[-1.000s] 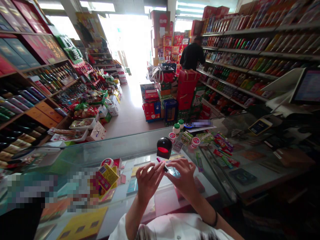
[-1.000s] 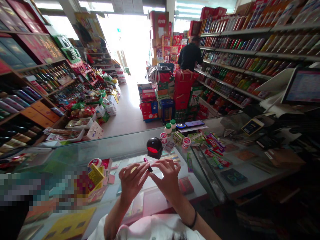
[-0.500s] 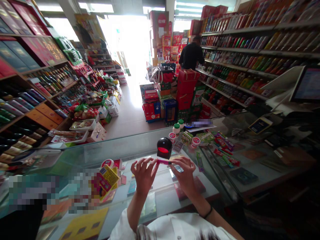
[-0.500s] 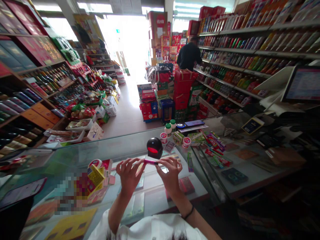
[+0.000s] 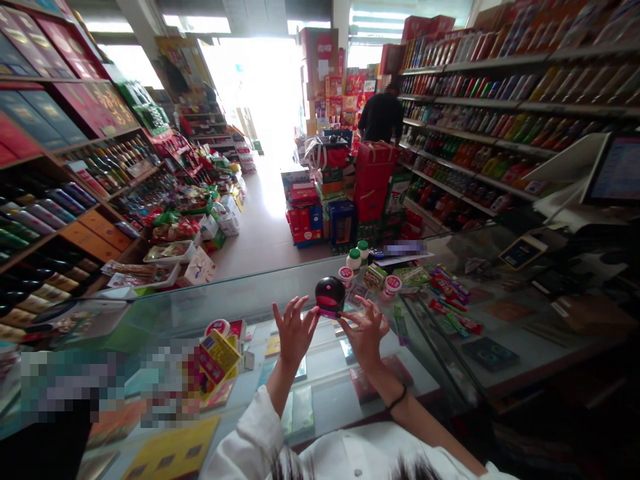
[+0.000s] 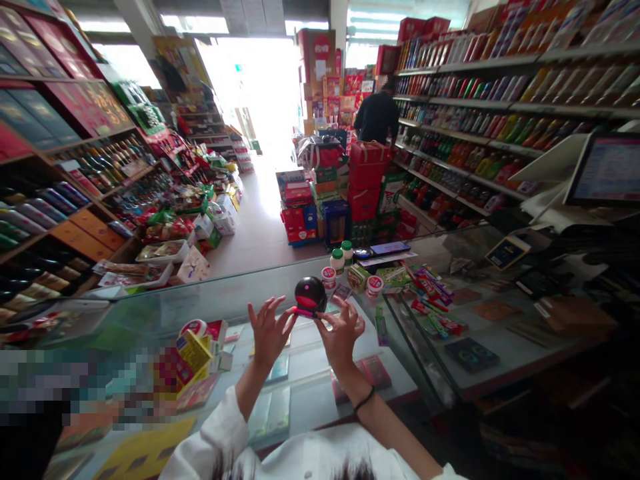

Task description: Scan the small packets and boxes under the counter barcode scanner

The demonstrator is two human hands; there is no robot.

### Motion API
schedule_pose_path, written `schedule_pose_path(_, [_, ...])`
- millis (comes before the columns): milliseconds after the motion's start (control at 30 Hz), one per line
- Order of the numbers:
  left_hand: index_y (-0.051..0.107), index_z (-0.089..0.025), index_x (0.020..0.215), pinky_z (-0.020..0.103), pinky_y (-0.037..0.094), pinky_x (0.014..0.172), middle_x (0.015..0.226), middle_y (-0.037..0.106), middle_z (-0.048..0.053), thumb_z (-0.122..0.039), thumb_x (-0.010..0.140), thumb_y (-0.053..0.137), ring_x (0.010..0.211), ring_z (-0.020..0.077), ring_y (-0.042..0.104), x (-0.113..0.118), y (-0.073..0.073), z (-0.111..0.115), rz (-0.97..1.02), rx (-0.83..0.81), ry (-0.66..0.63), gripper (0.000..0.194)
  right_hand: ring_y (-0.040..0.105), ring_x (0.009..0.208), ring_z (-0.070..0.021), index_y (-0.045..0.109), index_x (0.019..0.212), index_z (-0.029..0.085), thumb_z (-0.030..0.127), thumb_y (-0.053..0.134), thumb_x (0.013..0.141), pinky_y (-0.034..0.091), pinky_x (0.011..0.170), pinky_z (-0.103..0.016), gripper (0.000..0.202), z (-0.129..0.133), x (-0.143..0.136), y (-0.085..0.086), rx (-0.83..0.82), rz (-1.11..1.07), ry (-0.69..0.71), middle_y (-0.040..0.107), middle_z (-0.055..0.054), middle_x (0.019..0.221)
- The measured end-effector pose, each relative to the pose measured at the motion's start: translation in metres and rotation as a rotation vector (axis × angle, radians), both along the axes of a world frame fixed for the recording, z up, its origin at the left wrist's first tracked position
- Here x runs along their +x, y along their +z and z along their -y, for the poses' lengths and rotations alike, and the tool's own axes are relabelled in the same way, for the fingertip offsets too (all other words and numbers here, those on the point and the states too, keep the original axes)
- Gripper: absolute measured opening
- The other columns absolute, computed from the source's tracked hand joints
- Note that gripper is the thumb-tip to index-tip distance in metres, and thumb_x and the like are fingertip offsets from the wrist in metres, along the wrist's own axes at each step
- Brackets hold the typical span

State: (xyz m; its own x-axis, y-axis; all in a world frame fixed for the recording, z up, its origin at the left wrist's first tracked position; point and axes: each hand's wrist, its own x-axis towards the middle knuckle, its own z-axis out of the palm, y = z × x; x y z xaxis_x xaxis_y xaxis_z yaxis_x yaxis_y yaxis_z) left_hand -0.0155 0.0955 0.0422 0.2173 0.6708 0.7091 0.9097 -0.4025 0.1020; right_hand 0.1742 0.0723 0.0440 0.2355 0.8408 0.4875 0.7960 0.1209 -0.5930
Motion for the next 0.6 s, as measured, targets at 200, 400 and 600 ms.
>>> schedule_pose_path(200, [0.072,-0.03,0.104,0.069,0.011,0.121,0.131,0.069,0.008,-0.024,0.091,0.068,0.131,0.0272,0.056,0.003,-0.001,-0.003,0.043,-0.02,-0.011,0.015,0.045,0.13,-0.0291,0.08,0.09,0.033,0.047,0.062,0.095,0.022,0.106,-0.051,0.023,-0.002,0.001,-0.004,0.026,0.0,-0.01,0.064,-0.004,0.135])
schedule_pose_path(400, [0.071,-0.03,0.105,0.06,0.008,0.124,0.124,0.073,0.005,-0.025,0.091,0.068,0.125,0.0256,0.06,0.007,0.014,0.007,-0.02,0.047,0.036,0.015,0.045,0.13,-0.029,0.08,0.094,0.033,0.048,0.063,0.094,0.021,0.106,-0.049,0.022,0.003,0.003,0.004,0.042,-0.011,0.028,0.064,-0.004,0.134])
schedule_pose_path(600, [0.071,-0.029,0.105,0.048,0.015,0.121,0.1,0.079,-0.001,-0.024,0.094,0.064,0.107,0.0219,0.068,-0.015,0.061,0.039,-0.012,0.008,0.08,0.014,0.047,0.132,-0.0283,0.079,0.098,0.039,0.047,0.067,0.093,0.02,0.11,-0.05,0.016,0.006,-0.005,0.028,0.036,-0.053,0.21,0.062,0.0,0.136])
